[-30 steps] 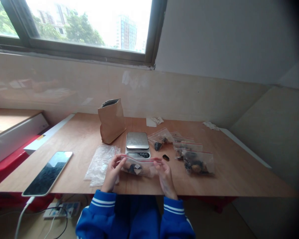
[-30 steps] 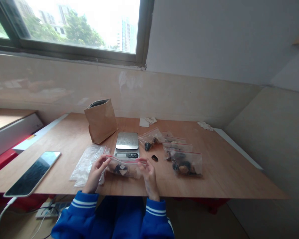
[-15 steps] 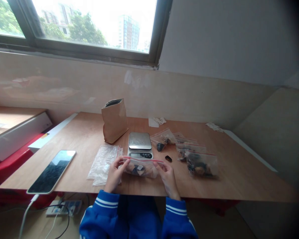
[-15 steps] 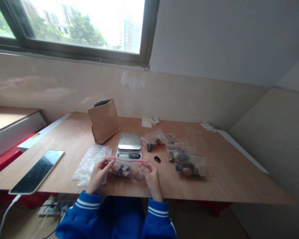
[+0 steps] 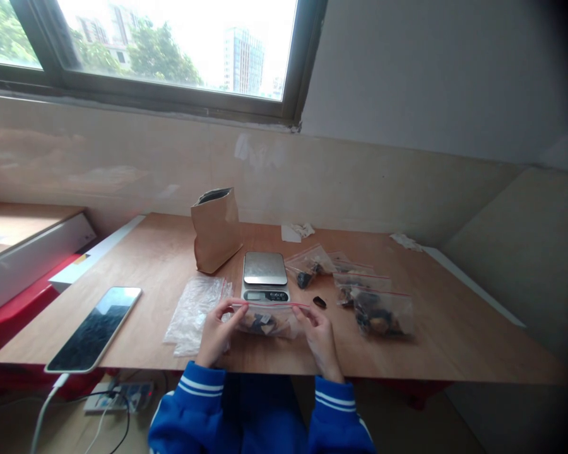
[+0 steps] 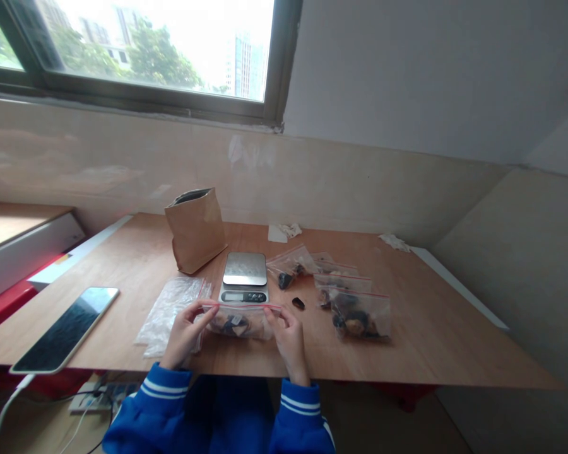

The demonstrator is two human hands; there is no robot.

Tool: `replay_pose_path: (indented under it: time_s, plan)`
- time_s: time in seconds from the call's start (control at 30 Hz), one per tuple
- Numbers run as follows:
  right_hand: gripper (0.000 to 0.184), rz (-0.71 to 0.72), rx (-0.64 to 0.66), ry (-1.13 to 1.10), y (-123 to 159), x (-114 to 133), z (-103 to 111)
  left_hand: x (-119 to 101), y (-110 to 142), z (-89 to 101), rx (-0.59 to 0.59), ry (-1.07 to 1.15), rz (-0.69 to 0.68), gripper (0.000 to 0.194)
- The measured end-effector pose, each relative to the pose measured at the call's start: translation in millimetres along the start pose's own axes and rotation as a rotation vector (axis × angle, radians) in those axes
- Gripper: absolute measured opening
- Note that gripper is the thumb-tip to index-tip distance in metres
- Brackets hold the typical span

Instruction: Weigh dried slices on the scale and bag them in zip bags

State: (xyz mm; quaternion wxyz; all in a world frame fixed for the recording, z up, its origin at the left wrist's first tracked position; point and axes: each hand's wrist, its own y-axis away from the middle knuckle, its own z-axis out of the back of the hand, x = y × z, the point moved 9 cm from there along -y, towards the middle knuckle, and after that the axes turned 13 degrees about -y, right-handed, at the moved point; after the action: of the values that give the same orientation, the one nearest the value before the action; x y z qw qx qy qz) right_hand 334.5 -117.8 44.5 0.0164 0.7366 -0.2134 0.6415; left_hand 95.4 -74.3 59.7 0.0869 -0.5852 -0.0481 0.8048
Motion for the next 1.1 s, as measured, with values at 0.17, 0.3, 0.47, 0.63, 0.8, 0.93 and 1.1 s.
replay_pose_path:
  time_s: [0.17,0.3,0.47,0.63,0.8,0.93,1.1]
  plan:
    - [0.022,0.120,-0.015,0.063,0,10,-2,-2,2,5.6,-0.034,-0.070,0.022,0.024]
    - [0.019,0.155,-0.042,0.109,1,13,-1,-4,1,9.8,-0.042,-0.098,-0.007,0.022]
    - [0.022,0.062,-0.051,-0.013,2,1,-3,-3,-1,8.3,-0.029,-0.048,-0.027,0.021]
    - [0.025,-0.085,-0.033,-0.203,6,-17,-7,-1,-1,-1.5,0.032,-0.024,-0.040,0.024]
    - [0.027,-0.137,0.021,-0.222,7,-19,-17,2,-1,-6.8,0.027,-0.084,-0.055,0.023]
    - [0.026,-0.154,0.014,-0.206,6,-20,-19,6,-1,-8.3,0.022,-0.060,-0.042,0.024]
    - [0.019,-0.040,0.039,-0.141,4,-7,-19,4,0,-6.5,0.002,-0.035,-0.017,0.022]
